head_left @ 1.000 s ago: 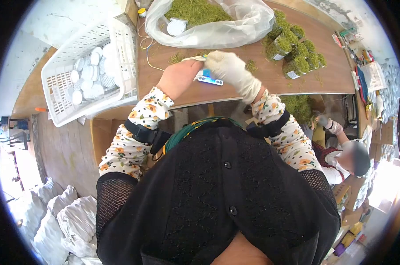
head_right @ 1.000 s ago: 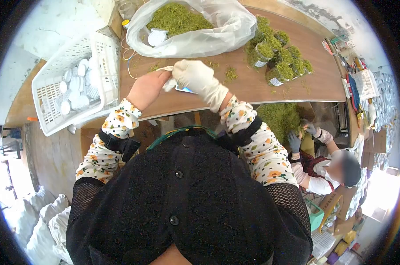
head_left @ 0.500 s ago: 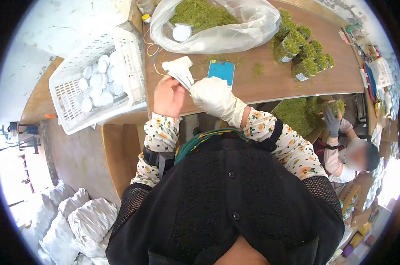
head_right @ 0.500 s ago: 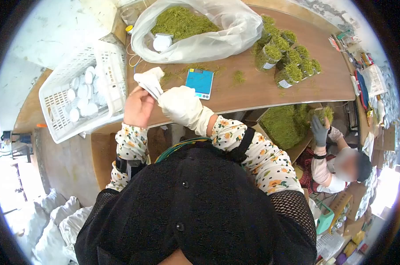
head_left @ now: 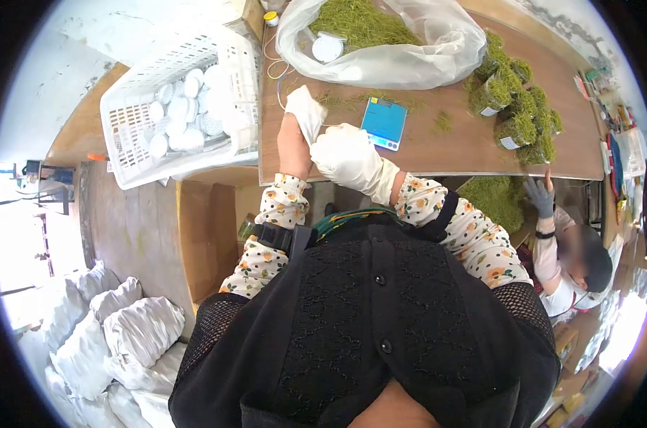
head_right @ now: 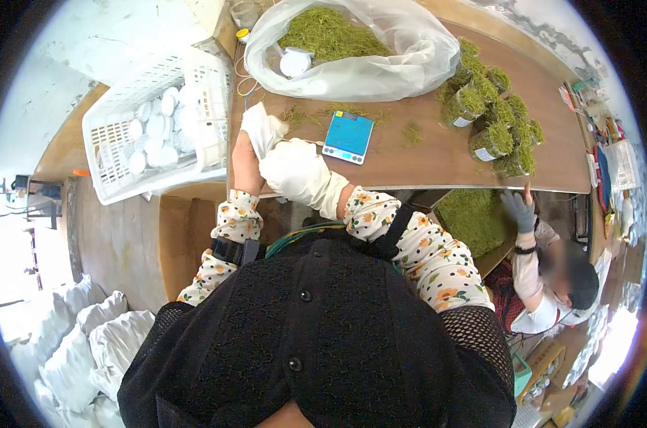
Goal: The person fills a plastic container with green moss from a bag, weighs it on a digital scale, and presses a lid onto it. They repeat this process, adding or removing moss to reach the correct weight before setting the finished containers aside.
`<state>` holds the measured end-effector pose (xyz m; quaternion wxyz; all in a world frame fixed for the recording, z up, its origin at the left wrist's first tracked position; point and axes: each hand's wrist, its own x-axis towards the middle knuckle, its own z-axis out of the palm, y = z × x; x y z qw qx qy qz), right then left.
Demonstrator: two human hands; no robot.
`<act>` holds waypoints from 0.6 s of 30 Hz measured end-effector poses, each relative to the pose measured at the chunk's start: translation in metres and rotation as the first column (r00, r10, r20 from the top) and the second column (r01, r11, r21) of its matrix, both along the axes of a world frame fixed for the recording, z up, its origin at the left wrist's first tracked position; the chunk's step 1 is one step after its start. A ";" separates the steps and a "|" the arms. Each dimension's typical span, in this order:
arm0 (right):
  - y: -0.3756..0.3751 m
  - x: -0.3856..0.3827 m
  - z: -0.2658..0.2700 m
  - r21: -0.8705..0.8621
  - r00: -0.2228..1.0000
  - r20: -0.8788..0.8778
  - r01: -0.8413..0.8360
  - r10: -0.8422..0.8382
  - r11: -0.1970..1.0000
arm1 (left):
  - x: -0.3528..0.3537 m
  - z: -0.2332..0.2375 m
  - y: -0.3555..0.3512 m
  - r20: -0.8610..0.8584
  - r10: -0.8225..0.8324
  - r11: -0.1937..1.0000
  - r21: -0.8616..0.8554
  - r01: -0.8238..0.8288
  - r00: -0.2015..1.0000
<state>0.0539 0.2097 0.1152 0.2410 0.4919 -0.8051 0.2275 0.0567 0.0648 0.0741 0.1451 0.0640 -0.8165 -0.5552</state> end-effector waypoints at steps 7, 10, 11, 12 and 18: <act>0.004 -0.004 -0.024 -0.193 0.990 0.143 0.017 0.011 0.981 | -0.016 0.021 -0.019 0.159 -0.485 0.544 -0.715 0.439 0.860; 0.002 -0.001 -0.018 -0.295 0.969 0.243 0.037 0.038 0.955 | -0.033 0.028 -0.023 0.148 -0.562 0.367 -0.837 0.406 0.814; 0.002 -0.002 -0.019 -0.297 0.968 0.243 0.013 0.062 0.955 | -0.041 0.028 -0.026 0.053 -0.649 0.302 -0.898 0.321 0.759; 0.001 -0.004 -0.021 -0.300 0.966 0.245 -0.005 0.082 0.954 | -0.047 0.026 -0.028 0.090 -0.655 0.265 -0.903 0.339 0.751; 0.003 -0.017 -0.009 -0.360 0.992 0.115 0.000 0.044 0.933 | -0.059 0.079 0.002 0.486 -0.449 0.091 -0.810 0.579 0.750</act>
